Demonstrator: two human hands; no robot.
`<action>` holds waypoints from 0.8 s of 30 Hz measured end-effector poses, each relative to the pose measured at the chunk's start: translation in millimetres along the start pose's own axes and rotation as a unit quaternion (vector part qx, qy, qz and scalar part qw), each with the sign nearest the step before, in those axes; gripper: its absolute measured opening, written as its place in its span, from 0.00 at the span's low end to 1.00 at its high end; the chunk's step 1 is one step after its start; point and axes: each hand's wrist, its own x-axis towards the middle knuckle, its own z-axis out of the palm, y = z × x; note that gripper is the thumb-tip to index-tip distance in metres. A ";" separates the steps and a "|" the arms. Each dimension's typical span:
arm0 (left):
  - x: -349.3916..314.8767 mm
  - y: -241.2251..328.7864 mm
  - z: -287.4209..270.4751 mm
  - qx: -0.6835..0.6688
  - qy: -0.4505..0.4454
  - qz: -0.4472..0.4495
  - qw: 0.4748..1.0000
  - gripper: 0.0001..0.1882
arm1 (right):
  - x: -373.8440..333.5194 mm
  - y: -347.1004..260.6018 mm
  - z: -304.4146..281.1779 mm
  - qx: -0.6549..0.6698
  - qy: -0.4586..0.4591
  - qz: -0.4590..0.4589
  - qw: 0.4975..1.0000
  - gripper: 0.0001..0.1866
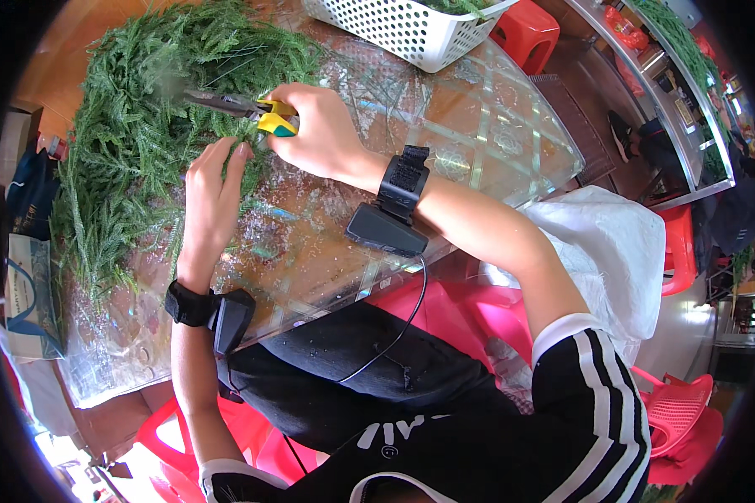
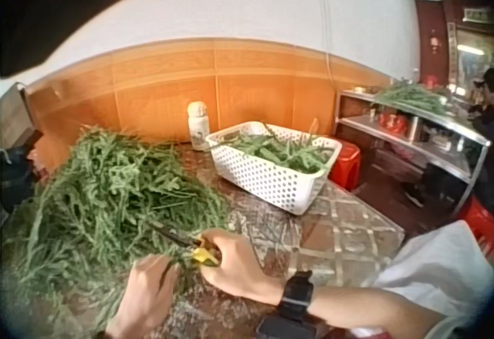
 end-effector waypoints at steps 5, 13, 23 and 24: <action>-0.3 -3.8 0.8 -0.011 0.006 0.009 1.000 0.09 | -1.6 3.5 3.1 -0.018 -0.013 -0.058 0.998 0.19; -1.3 -4.1 1.7 -0.049 0.017 0.006 0.999 0.09 | -1.2 3.4 1.3 -0.056 -0.024 -0.114 0.992 0.18; -0.2 -1.7 -0.4 -0.048 0.041 0.021 0.998 0.08 | 0.4 2.8 1.7 -0.055 -0.004 -0.142 0.988 0.15; 0.3 -0.2 -1.2 -0.048 0.041 0.022 0.998 0.08 | -0.2 3.0 1.2 -0.056 -0.003 -0.142 0.988 0.15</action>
